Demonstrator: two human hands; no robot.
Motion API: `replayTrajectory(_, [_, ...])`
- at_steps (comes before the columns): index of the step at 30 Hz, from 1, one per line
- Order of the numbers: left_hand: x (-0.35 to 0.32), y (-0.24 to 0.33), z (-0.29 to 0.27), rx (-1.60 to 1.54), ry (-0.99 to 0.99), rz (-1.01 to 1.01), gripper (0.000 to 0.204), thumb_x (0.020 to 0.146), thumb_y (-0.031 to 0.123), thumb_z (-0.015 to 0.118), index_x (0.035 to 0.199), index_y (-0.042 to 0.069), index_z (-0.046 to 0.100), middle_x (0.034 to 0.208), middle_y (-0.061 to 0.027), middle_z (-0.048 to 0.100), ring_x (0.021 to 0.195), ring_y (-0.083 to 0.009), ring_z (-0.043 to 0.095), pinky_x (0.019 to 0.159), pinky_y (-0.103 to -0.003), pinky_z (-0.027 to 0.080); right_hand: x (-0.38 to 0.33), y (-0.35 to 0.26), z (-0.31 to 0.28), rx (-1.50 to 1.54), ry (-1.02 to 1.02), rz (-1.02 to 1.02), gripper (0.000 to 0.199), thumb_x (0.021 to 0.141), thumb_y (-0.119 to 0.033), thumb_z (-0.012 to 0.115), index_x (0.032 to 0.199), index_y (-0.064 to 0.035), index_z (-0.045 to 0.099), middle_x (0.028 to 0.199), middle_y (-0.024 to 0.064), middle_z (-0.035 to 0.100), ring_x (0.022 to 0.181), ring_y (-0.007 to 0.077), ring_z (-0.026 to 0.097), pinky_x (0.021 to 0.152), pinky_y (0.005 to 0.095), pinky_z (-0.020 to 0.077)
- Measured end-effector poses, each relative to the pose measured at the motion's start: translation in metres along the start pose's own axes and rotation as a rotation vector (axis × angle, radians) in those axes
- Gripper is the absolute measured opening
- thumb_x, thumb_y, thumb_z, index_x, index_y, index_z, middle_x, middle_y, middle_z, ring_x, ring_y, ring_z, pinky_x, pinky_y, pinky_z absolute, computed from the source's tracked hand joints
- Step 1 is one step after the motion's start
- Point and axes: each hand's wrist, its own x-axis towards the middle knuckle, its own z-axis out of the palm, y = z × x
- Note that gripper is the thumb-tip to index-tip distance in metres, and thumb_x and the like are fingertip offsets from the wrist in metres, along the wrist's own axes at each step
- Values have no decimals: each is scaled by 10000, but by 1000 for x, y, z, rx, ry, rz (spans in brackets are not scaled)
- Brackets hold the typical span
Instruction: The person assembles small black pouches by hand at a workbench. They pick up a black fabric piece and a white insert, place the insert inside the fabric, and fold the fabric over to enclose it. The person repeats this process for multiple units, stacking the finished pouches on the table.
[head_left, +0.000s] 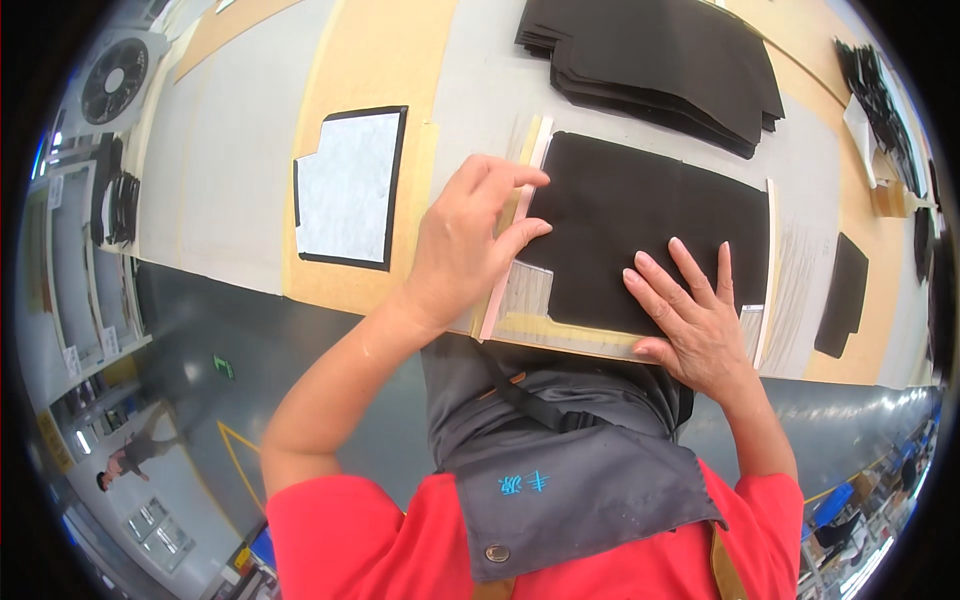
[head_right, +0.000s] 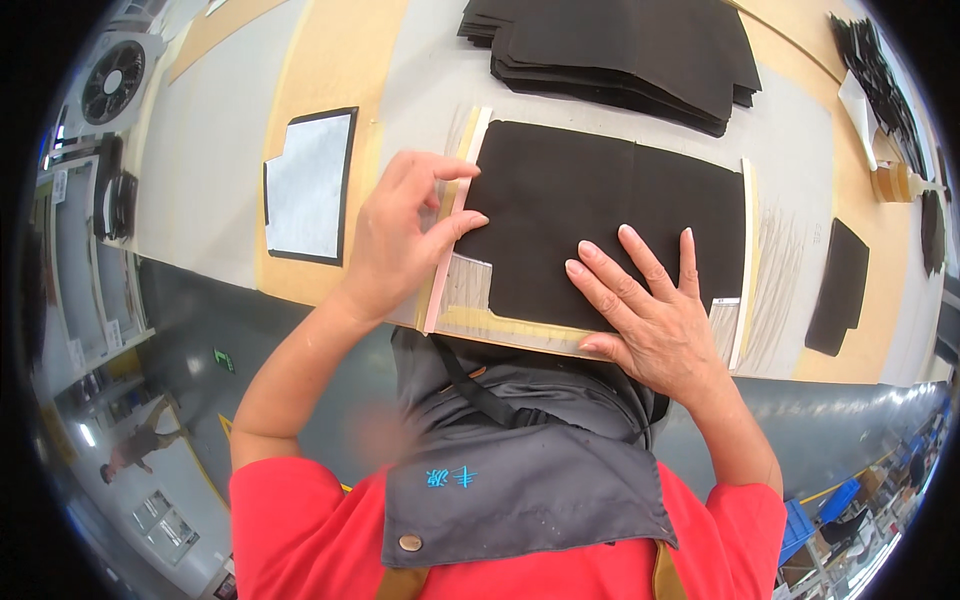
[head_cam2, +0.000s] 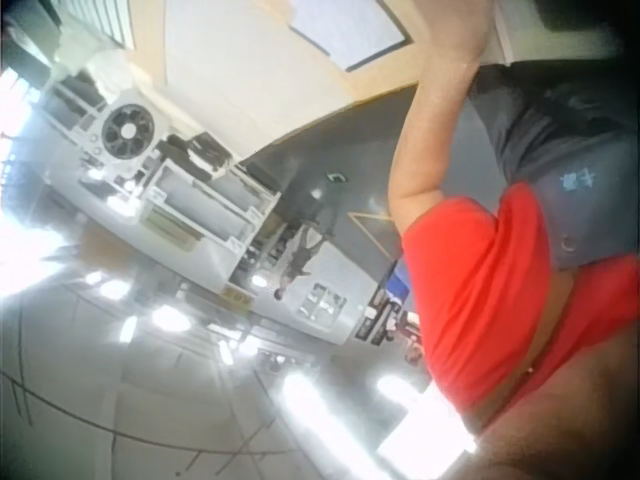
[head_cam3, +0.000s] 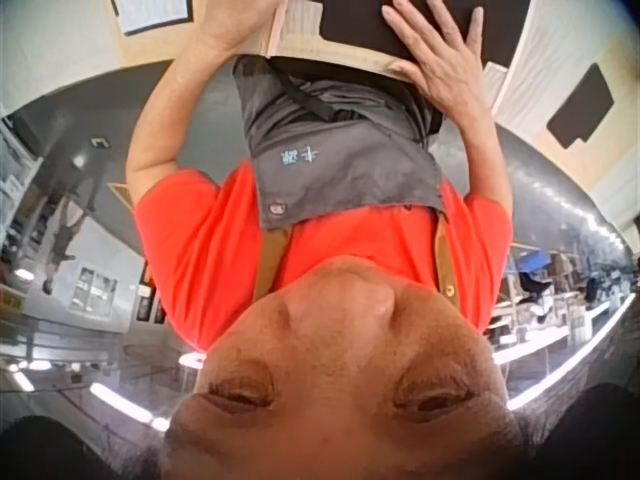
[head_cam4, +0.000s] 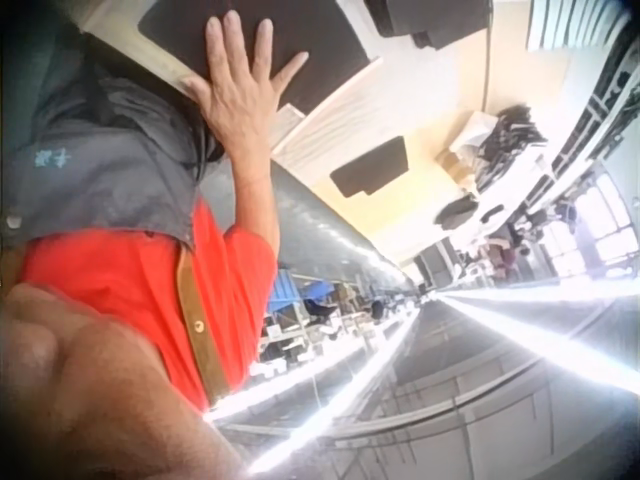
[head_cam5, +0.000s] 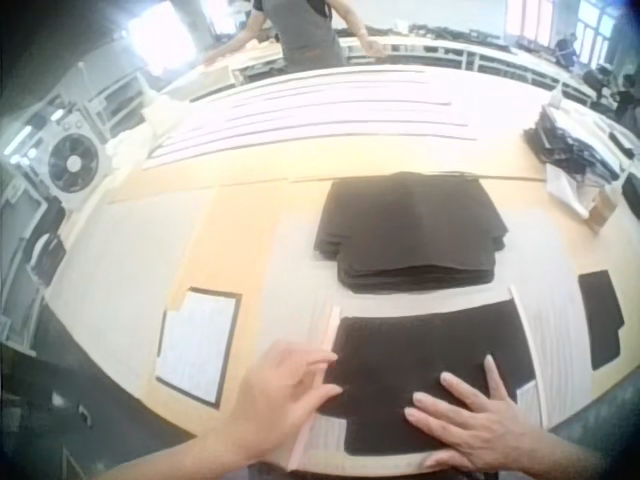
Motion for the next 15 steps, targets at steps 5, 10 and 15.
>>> replayTrajectory(5, [-14,-5,11,308,35,332,350,752,-20,726,1080,100,734,1142,-12,685,886,-230,581,746,-307,533,0,0,0,12,-1,4,709,935,-661,414,1519,-261,461,1587,-66,408,1518,246,264,1238,626,1])
replayTrajectory(10, [-21,-5,15,458,22,370,450,680,-23,699,1110,107,737,1172,7,685,888,-227,579,757,-305,530,0,0,0,35,15,10,700,935,-659,417,1514,-268,468,1578,-71,420,1512,242,277,1241,620,8])
replayTrajectory(15, [-22,4,11,475,-24,325,416,711,-34,689,1108,85,726,1175,-21,674,964,-245,590,834,-352,521,1,0,0,41,21,15,695,933,-651,432,1511,-267,471,1577,-73,422,1510,237,282,1240,621,25])
